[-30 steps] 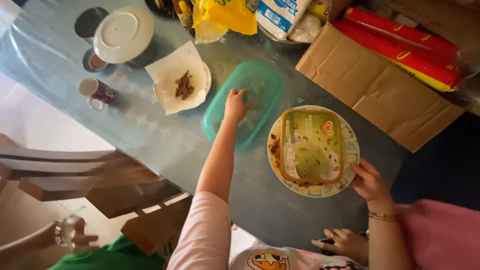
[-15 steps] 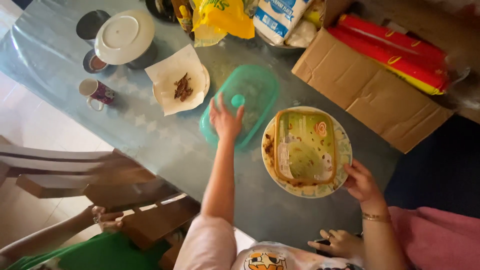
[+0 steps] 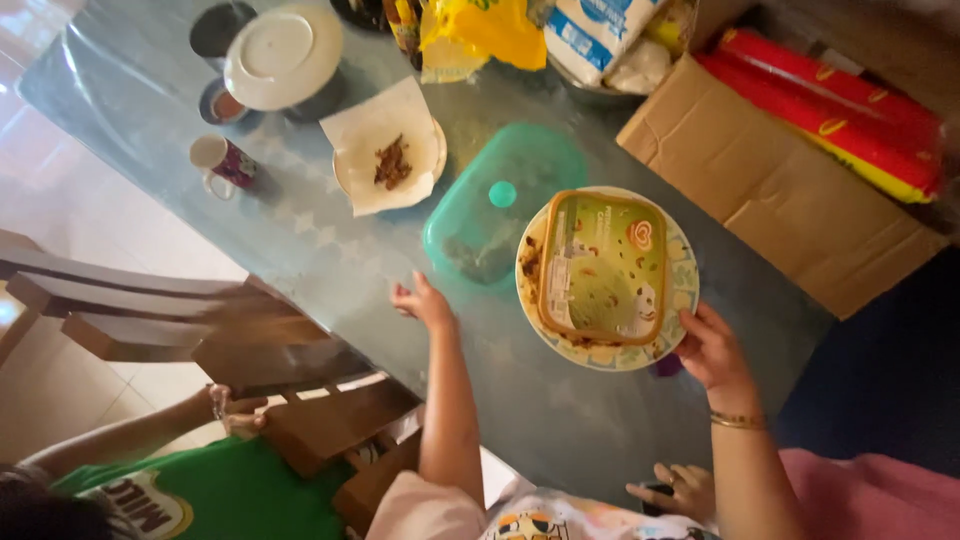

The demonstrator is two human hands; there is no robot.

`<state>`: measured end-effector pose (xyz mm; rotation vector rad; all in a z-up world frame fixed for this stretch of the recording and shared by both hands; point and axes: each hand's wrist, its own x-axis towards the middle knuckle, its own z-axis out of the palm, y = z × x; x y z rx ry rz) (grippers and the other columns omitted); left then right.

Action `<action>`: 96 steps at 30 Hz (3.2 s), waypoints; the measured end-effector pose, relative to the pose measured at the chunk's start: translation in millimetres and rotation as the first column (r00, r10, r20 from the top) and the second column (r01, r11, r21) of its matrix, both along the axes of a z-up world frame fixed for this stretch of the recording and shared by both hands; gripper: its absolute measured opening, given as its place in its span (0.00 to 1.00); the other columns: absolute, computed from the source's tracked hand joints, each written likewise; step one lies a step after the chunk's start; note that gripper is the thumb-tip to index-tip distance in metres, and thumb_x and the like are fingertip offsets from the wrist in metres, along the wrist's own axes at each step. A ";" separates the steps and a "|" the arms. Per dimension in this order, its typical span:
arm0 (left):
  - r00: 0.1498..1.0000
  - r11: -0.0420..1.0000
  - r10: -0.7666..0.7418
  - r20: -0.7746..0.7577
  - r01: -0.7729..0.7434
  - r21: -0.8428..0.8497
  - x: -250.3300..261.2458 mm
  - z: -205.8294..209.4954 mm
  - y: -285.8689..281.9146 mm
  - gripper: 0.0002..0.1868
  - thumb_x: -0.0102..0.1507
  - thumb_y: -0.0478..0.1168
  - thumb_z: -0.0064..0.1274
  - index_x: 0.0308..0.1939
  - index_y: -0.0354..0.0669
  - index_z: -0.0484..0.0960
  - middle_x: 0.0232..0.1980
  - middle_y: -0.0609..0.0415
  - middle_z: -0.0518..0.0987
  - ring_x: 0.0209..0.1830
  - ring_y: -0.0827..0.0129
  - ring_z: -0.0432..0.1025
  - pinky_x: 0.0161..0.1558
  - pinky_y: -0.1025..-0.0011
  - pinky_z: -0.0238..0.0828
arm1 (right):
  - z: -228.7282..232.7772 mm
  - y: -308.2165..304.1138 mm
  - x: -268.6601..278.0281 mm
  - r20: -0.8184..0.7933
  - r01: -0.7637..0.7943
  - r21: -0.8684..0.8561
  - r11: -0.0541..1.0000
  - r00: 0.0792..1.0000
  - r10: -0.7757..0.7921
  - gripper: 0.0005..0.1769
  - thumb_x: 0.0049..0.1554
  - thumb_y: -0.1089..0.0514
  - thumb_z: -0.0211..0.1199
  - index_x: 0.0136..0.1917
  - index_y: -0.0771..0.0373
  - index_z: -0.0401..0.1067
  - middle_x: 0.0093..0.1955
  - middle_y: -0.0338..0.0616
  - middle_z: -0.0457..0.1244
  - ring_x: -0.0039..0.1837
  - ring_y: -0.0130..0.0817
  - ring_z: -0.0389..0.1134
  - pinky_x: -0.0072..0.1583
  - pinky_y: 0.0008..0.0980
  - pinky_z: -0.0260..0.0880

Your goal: Wiping a dining table with a cloth and moving dishes.

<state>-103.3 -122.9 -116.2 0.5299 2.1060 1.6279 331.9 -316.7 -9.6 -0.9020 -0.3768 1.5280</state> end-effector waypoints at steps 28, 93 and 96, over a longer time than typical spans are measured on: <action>0.644 0.884 -0.463 0.609 0.293 0.363 -77.5 6.8 210.9 0.23 0.73 0.46 0.52 0.57 0.24 0.76 0.44 0.39 0.78 0.35 0.51 0.73 0.30 0.58 0.72 | 15.7 39.3 -30.1 -0.008 -0.056 -0.086 0.995 0.998 0.056 0.25 0.67 0.62 0.47 0.76 0.71 0.59 0.66 0.54 0.65 0.62 0.40 0.69 0.59 0.40 0.71; 0.967 0.810 -0.245 0.077 0.160 0.564 -0.2 209.9 94.7 0.22 0.60 0.38 0.62 0.52 0.27 0.73 0.43 0.42 0.73 0.36 0.59 0.68 0.37 0.62 0.68 | 61.8 3.6 -90.6 0.005 0.089 0.043 0.995 0.996 -0.089 0.22 0.66 0.61 0.51 0.73 0.61 0.65 0.68 0.43 0.65 0.66 0.38 0.68 0.65 0.42 0.70; 0.940 0.840 -0.283 -0.188 0.338 0.424 0.6 241.9 90.8 0.23 0.63 0.43 0.63 0.54 0.30 0.74 0.46 0.39 0.71 0.41 0.52 0.66 0.42 0.56 0.65 | 68.7 13.9 -107.3 -0.026 0.127 0.104 0.986 0.992 -0.125 0.20 0.67 0.61 0.53 0.72 0.62 0.65 0.68 0.44 0.65 0.66 0.38 0.68 0.65 0.42 0.72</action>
